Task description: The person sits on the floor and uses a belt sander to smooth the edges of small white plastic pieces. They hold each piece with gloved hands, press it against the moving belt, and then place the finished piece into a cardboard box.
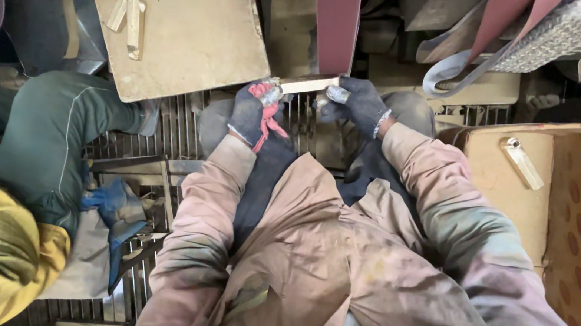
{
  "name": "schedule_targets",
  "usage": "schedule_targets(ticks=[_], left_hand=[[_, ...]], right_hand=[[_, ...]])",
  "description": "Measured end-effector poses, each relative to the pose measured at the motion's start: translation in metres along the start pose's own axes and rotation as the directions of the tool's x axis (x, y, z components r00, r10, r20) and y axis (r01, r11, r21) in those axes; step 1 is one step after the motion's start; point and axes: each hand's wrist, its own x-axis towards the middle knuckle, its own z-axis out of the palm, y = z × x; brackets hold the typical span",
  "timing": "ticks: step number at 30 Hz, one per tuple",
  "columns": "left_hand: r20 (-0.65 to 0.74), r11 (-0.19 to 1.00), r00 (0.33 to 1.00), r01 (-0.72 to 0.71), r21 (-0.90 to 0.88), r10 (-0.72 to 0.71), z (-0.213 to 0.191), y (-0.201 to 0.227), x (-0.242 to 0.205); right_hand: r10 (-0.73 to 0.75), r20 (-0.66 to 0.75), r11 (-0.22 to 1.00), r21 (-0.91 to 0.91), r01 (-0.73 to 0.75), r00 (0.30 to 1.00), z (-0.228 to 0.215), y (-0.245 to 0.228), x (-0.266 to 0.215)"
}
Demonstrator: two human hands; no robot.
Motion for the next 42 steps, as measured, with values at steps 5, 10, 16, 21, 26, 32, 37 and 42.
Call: schedule_targets(ticks=[5,10,16,21,26,32,37,42], left_hand=[[-0.163,0.937,0.977,0.076,-0.341,-0.139,-0.030,-0.058,0.040],[-0.092,1.000,0.996,0.014,-0.009,-0.015,-0.037,-0.067,0.045],[-0.046,1.000,0.999,-0.017,0.011,0.018,-0.020,-0.037,0.021],[-0.115,0.972,0.991,0.036,-0.230,-0.064,-0.020,-0.046,0.030],[-0.021,0.967,0.988,-0.148,0.207,0.156,-0.029,-0.071,0.048],[-0.141,0.892,0.984,0.034,-0.451,-0.109,-0.019,-0.074,0.045],[-0.088,0.817,0.984,0.075,-0.571,-0.153,-0.010,-0.082,0.058],[0.038,0.787,0.996,0.091,-0.611,-0.085,-0.011,-0.093,0.058]], right_hand=[[0.015,-0.071,0.999,-0.028,-0.017,0.997,0.000,0.003,0.009],[-0.002,-0.100,0.999,-0.039,-0.002,0.995,0.005,-0.002,0.005],[-0.013,-0.114,1.000,-0.027,0.010,0.993,0.012,-0.008,0.002],[-0.009,-0.139,1.000,0.013,0.011,0.990,0.014,-0.011,0.003],[-0.022,-0.144,1.000,0.001,0.022,0.989,0.011,-0.012,0.001],[-0.040,-0.147,0.999,-0.021,0.038,0.988,0.007,-0.013,0.000],[-0.060,-0.166,0.997,-0.059,0.051,0.984,0.000,-0.015,-0.003],[-0.062,-0.174,0.998,-0.014,0.060,0.983,-0.008,-0.011,-0.004]])
